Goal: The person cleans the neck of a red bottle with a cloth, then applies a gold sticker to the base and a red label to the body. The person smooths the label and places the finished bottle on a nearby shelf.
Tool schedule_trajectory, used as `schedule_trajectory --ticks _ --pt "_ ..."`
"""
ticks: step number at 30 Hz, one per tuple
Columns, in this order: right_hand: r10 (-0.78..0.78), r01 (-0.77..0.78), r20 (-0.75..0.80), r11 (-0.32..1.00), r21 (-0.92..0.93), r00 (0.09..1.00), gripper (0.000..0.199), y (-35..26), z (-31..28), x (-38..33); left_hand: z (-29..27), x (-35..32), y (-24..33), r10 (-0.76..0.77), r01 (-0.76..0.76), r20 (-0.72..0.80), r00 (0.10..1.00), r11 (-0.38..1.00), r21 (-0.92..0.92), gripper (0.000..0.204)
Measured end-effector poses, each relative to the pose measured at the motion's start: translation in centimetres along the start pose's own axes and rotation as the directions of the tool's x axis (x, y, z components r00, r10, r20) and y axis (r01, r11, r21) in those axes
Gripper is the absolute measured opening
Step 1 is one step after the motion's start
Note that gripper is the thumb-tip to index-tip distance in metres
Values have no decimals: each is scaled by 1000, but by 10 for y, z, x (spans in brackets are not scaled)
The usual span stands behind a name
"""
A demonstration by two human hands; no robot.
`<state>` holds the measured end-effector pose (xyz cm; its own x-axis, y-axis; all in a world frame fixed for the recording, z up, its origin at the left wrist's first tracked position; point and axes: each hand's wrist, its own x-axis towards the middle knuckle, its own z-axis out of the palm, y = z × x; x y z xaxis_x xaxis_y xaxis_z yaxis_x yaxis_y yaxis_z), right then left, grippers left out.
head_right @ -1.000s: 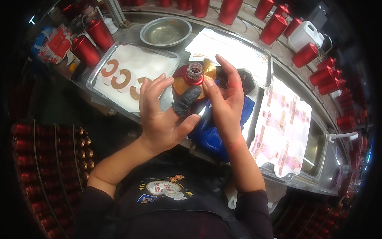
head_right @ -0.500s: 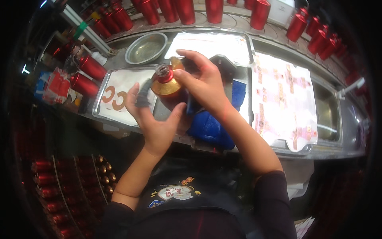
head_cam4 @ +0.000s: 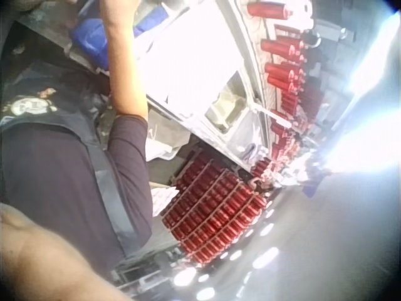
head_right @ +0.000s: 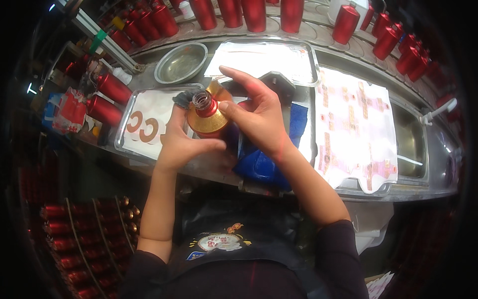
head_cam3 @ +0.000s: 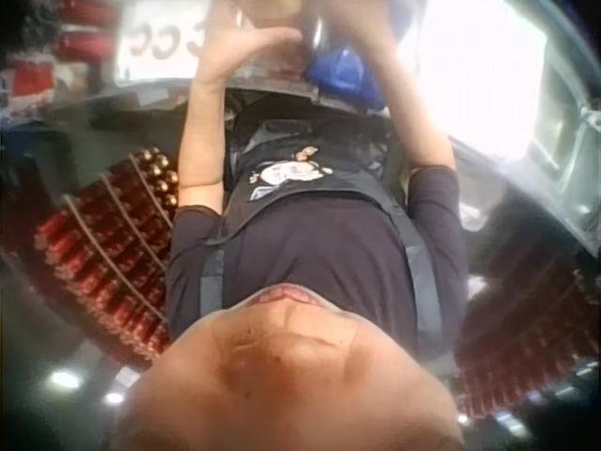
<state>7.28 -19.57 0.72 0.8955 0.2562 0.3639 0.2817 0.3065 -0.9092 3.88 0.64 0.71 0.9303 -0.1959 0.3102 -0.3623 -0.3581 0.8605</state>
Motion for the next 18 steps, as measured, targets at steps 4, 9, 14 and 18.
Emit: schedule_trajectory --ticks 4,9,14,18 --pt "96 -85 -64 985 152 993 62 -2 2 -1 -1 -1 1 -113 148 112 987 908 -392 93" --pt "123 -118 -34 987 109 992 65 -4 3 -3 -6 0 6 -19 33 86 996 985 -169 92" --pt "103 -100 -40 992 71 994 65 -4 4 -6 -5 -2 10 -46 53 61 997 990 -131 92" --pt "120 -112 -53 986 126 991 66 -3 5 -8 -7 -3 9 -55 77 111 992 975 -209 92"
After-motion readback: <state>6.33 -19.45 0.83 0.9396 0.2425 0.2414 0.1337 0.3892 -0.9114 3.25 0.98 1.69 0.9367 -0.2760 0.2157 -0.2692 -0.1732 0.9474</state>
